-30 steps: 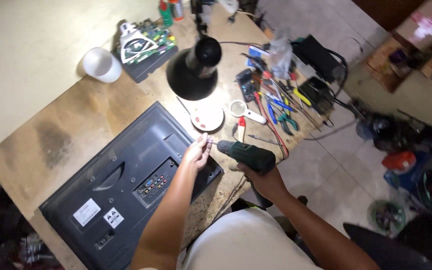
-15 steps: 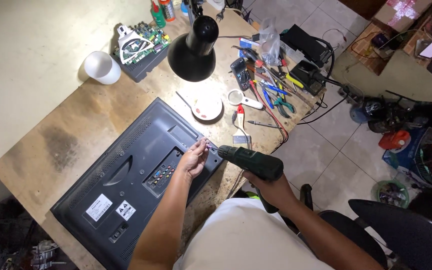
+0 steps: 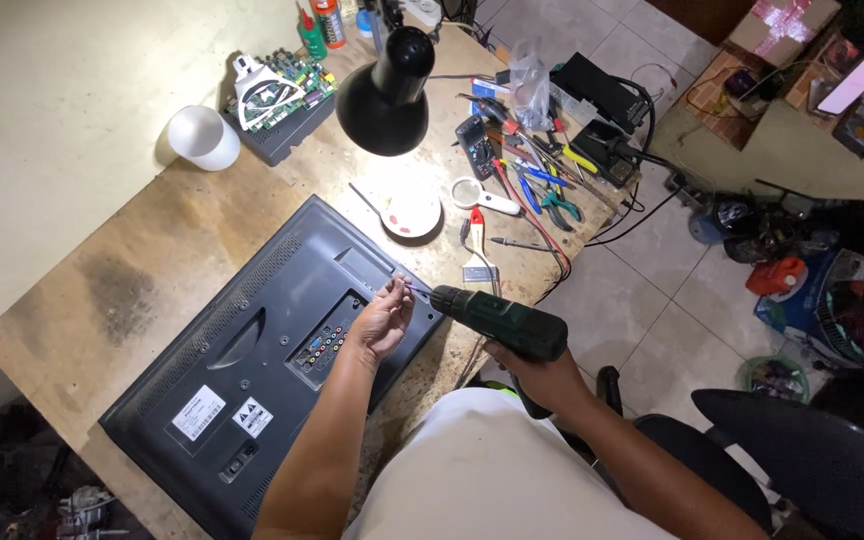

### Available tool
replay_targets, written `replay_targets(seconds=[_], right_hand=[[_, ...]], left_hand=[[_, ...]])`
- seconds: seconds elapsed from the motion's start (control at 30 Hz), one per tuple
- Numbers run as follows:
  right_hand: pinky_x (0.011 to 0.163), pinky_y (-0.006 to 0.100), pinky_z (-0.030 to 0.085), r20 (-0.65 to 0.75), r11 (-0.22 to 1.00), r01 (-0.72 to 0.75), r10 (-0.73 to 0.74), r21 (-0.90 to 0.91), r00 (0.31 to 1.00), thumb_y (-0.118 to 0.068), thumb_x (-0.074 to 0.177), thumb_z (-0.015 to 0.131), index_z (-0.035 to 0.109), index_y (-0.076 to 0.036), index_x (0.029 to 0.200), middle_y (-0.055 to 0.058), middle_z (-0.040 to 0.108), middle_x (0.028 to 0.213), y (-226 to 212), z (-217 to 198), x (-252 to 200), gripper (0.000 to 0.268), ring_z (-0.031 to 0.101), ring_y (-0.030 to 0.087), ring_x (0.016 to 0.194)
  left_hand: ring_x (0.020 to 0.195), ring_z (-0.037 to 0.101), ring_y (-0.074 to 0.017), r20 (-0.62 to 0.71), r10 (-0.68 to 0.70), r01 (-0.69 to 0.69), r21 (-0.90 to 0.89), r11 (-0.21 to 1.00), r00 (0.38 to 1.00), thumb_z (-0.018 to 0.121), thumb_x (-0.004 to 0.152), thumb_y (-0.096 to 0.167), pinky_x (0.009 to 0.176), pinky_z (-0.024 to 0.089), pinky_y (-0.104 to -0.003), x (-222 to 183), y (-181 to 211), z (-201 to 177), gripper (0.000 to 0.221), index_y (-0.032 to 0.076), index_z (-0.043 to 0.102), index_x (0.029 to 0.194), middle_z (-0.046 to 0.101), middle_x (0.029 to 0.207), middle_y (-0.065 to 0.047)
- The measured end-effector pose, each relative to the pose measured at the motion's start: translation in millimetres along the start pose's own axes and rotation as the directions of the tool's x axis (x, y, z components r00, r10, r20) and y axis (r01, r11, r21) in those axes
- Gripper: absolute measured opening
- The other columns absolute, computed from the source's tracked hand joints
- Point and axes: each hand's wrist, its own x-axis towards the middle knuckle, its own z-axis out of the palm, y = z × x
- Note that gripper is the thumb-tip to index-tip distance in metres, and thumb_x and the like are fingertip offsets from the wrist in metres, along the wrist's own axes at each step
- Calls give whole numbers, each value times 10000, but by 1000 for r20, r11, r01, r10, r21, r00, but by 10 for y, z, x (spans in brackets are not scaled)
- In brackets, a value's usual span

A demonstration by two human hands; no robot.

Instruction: Disassembling the back panel of a television using a power drill on a repair bench.

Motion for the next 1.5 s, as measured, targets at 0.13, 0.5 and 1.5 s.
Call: replay_targets(seconds=[0.13,0.5,1.5], right_hand=[[741,424,588,26,997,35,-33,-73,999,-267,878,814,825,-50,904,208,794,819,-99,-37,-33,219,767,261,726],[853,512,571,153,866,477,-456,-149,877,-126,841,833,801,-32,1048,250,776,1013,549,-126,328,229,761,350,947],[923,612,517,379,885,400,-295,-237,877,-254,747,905,771,37,1008,284,769,927,113,104,350,413,746,462,902]], left_hand=[[845,726,-119,6,31,-31,20,999,1000,727,967,158,779,609,-171,-139,0,86,123,118,707,1081,768,991,-57],[903,667,-90,-60,174,-146,321,936,983,788,947,256,917,573,-215,-675,183,409,356,56,683,1222,738,1021,-48],[772,698,-147,124,328,-326,649,687,937,750,949,69,630,594,-222,-1724,780,-121,202,-11,759,1134,770,897,-165]])
